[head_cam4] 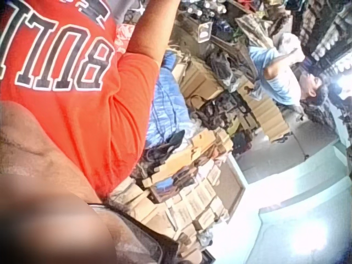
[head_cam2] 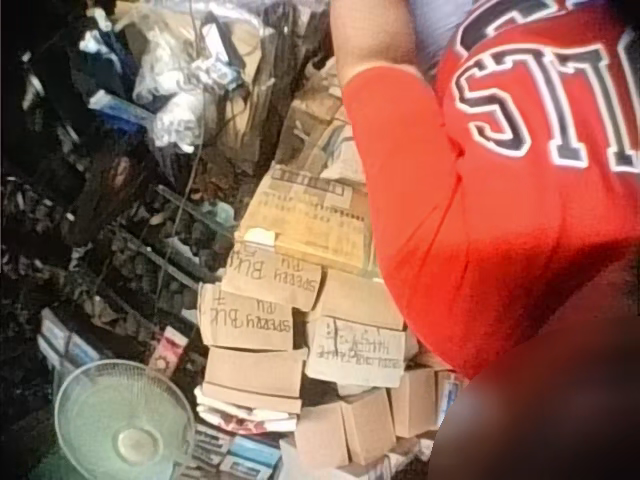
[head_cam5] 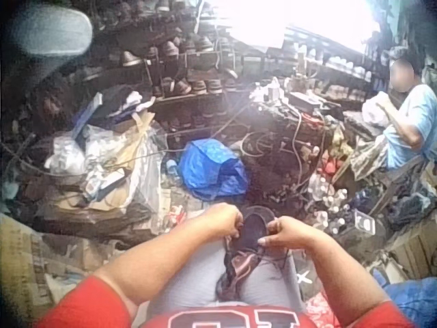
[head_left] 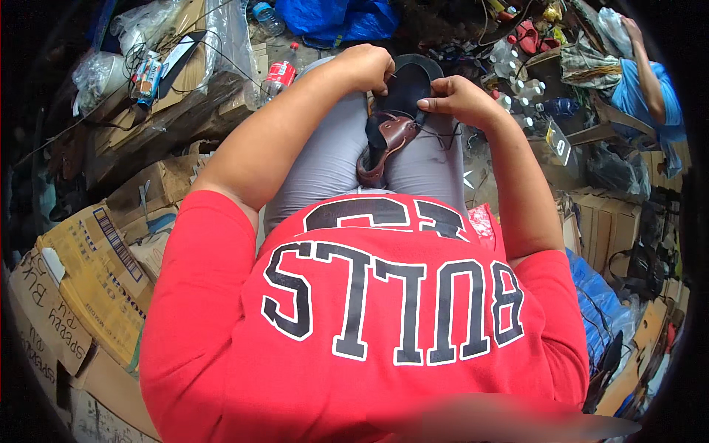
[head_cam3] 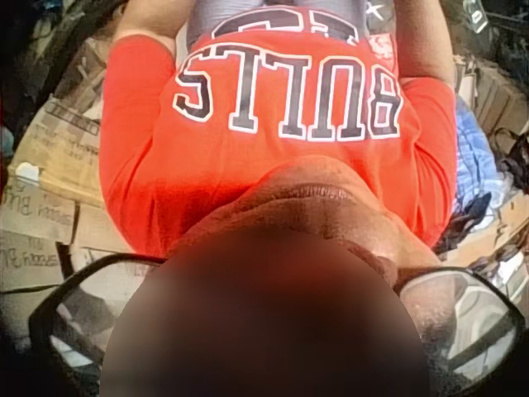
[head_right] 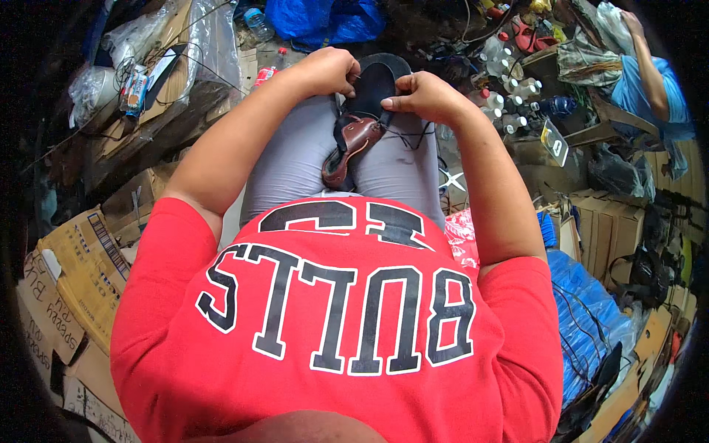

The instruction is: The recorder is hand-stitching or lacing together leather components of a shoe upper in a workshop environment.

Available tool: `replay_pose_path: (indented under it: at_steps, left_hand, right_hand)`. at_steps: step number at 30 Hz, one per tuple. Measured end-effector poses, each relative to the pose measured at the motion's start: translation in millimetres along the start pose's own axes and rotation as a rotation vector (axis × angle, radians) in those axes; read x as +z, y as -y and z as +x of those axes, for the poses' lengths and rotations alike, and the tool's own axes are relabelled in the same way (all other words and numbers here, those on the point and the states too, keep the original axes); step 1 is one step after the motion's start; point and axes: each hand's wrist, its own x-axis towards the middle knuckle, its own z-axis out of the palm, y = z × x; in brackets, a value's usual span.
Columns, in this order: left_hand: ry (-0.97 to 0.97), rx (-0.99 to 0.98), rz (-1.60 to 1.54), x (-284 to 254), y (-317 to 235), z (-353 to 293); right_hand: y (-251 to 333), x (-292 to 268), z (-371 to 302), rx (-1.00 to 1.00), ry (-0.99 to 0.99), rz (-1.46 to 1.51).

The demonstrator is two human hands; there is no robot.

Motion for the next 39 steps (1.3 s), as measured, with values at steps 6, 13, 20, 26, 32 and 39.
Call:
replay_pose_path:
  at_steps: [6, 13, 20, 26, 32, 39]
  left_hand:
    - [0.009, -0.11, 0.284, -5, -13, -7]
    - [-0.443, 0.165, -0.097, -4, -18, -18]
    - [-0.161, 0.366, -0.348, 18, -15, 14]
    - [-0.088, 0.32, -0.324, 18, -10, 19]
    - [0.109, 0.421, -0.518, 3, -3, 23]
    - [0.23, 0.354, -0.499, -7, -3, 18]
  right_hand:
    - [4, 5, 7, 0.002, -0.039, -0.125]
    - [19, 32, -28, -0.34, -0.726, -0.218]
    - [24, 35, -40, -0.071, -0.149, -0.214]
    - [24, 15, -76, -0.15, -0.11, -0.003]
    - [10, 26, -75, -0.319, -0.381, -0.016]
    - [10, 34, -58, -0.147, -0.321, -0.085]
